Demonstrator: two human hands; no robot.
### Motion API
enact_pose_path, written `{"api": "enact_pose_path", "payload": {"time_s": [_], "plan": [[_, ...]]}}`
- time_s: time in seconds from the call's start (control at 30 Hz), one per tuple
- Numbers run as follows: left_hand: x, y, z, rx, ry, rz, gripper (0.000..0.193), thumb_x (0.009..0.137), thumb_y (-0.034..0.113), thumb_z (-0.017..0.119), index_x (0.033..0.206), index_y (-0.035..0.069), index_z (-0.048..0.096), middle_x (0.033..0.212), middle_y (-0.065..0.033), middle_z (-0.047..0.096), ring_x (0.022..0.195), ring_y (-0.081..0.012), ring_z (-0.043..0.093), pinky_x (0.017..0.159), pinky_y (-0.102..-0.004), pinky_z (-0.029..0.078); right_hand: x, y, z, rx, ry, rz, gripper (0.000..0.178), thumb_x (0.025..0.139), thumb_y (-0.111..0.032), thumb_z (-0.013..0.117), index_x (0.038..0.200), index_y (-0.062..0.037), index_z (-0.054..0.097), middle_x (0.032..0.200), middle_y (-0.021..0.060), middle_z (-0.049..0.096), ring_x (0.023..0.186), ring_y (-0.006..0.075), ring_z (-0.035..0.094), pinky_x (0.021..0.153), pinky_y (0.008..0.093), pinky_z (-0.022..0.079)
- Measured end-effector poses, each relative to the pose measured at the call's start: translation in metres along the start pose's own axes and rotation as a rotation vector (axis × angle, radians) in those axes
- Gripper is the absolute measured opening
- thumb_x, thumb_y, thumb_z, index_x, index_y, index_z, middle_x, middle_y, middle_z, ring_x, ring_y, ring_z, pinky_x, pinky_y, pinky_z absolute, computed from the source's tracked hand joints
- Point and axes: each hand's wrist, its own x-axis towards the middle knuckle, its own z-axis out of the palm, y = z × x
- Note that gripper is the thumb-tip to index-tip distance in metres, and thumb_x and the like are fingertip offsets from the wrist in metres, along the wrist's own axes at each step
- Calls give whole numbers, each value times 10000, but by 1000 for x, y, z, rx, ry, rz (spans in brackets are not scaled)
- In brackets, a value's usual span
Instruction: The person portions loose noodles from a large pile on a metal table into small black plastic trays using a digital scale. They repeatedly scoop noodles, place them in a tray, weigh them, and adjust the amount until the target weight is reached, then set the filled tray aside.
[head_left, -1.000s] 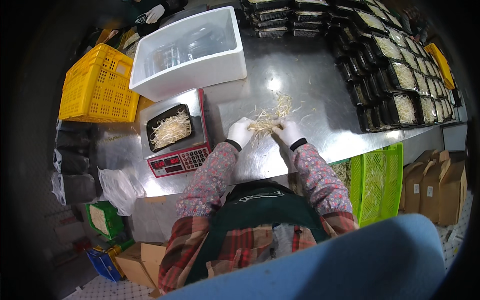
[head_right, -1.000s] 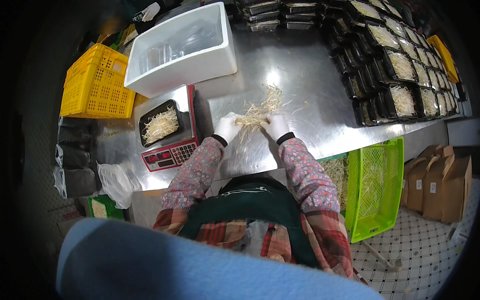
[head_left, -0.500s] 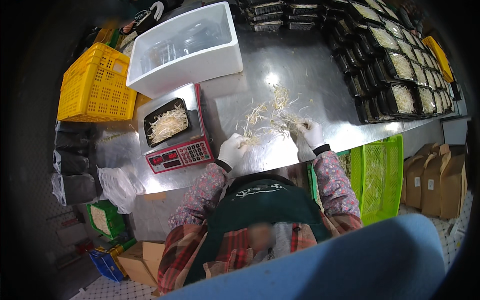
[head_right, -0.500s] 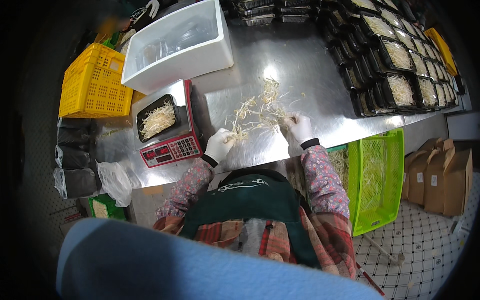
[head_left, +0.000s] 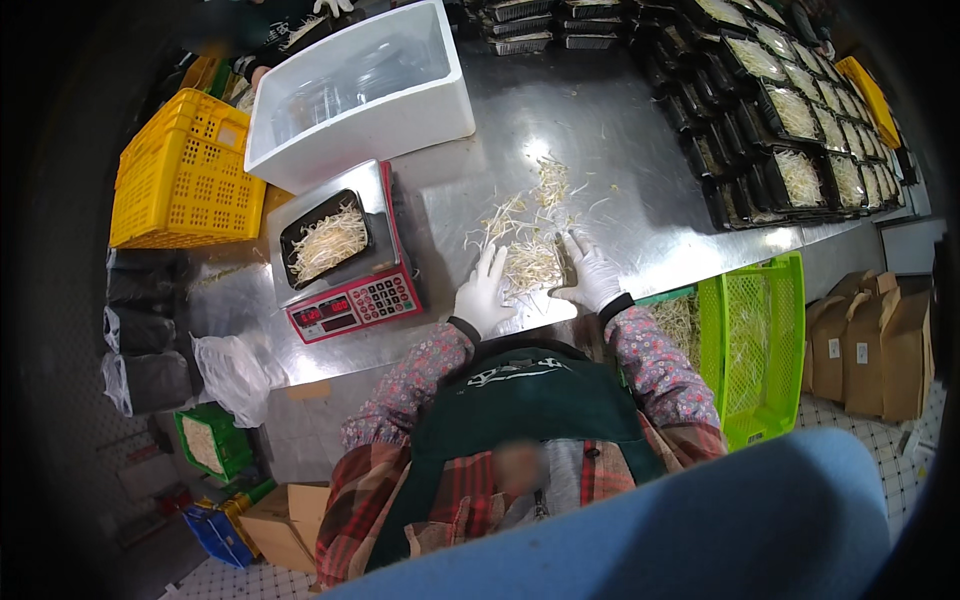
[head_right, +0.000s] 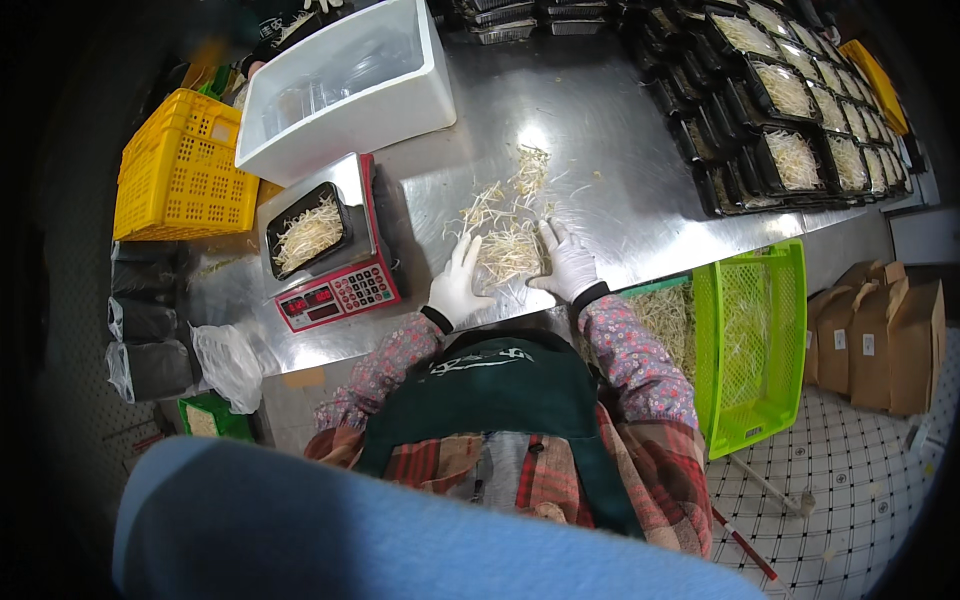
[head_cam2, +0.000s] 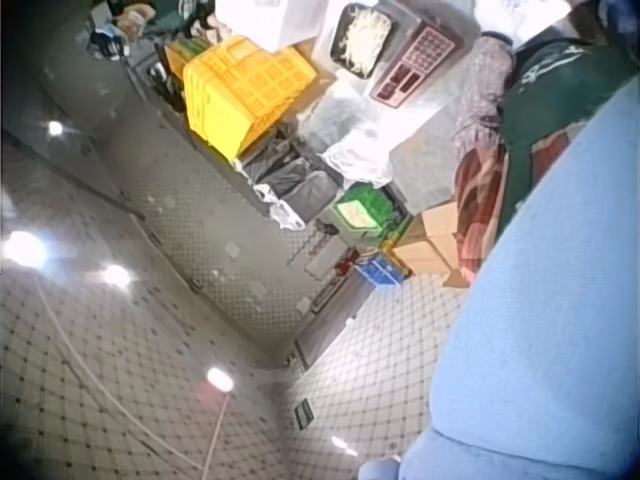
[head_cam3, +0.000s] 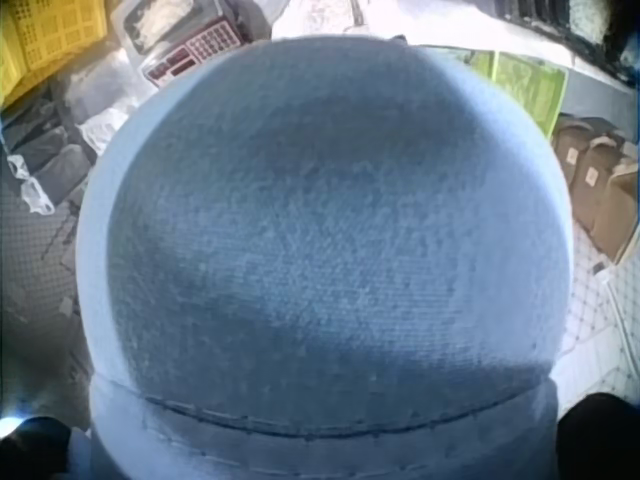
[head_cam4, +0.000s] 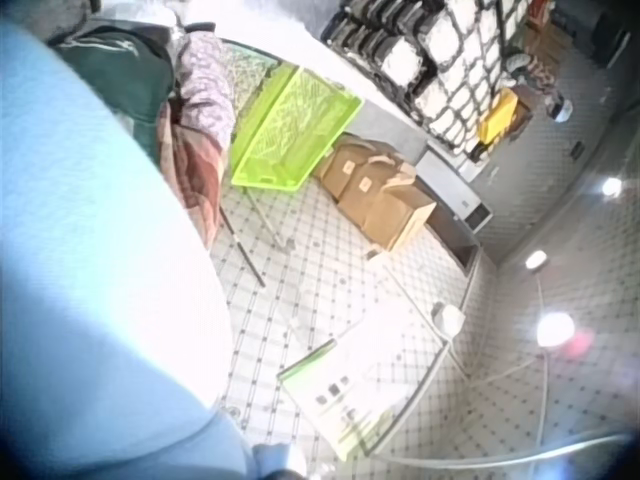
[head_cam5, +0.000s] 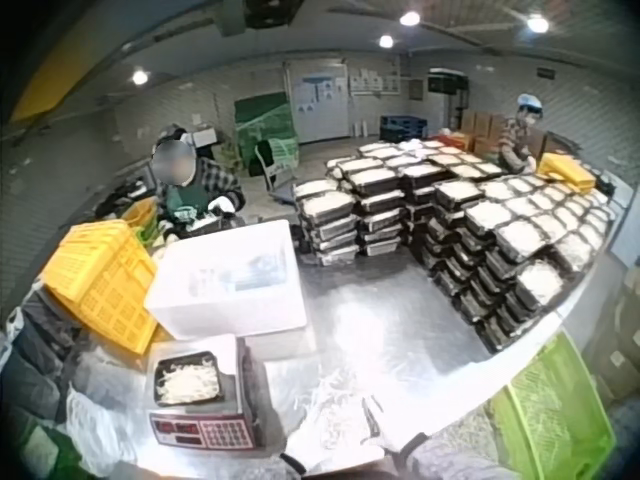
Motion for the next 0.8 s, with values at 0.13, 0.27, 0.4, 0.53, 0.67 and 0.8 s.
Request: {"api": "enact_pose_path", "payload": {"time_s": [0.13,0.27,0.4,0.53,0.67,0.8], "plan": [[40,-8,19,54,-40,14,932,638,266,860,1439,78,423,1401,-149,456,1129,-361,579,878,-418,537,15,-2,35,-37,62,-98,795,688,-298,826,1387,-84,513,1323,175,522,1233,360,502,1023,411,452],[45,-31,25,-26,15,21,267,793,199,734,1040,99,724,970,-92,653,884,-310,662,802,-411,530,24,24,43,146,99,-23,244,848,-229,688,1068,-133,733,1018,160,677,953,349,652,847,418,525],[24,-51,15,-108,139,95,127,829,147,708,937,86,739,858,-95,651,779,-288,663,696,-362,537,20,56,2,356,117,287,197,851,-177,724,978,-28,741,835,179,720,767,278,703,720,363,543],[15,-42,16,-312,194,245,159,822,121,728,976,83,733,885,-78,656,780,-257,667,714,-332,541,22,44,-16,611,192,194,197,844,-130,733,976,17,732,835,128,731,762,183,679,715,318,534],[18,-11,23,-286,149,225,284,810,162,745,1082,92,702,1008,-77,662,860,-260,674,762,-341,546,33,11,11,377,-13,37,338,834,-138,716,1156,-39,692,1064,219,694,969,327,683,876,383,522],[5,-22,13,-227,79,74,446,783,245,768,1188,95,656,1140,-87,632,991,-280,650,838,-367,537,25,41,24,509,68,0,529,830,-121,716,1339,-59,582,1142,220,664,1040,323,660,919,369,516]]}}
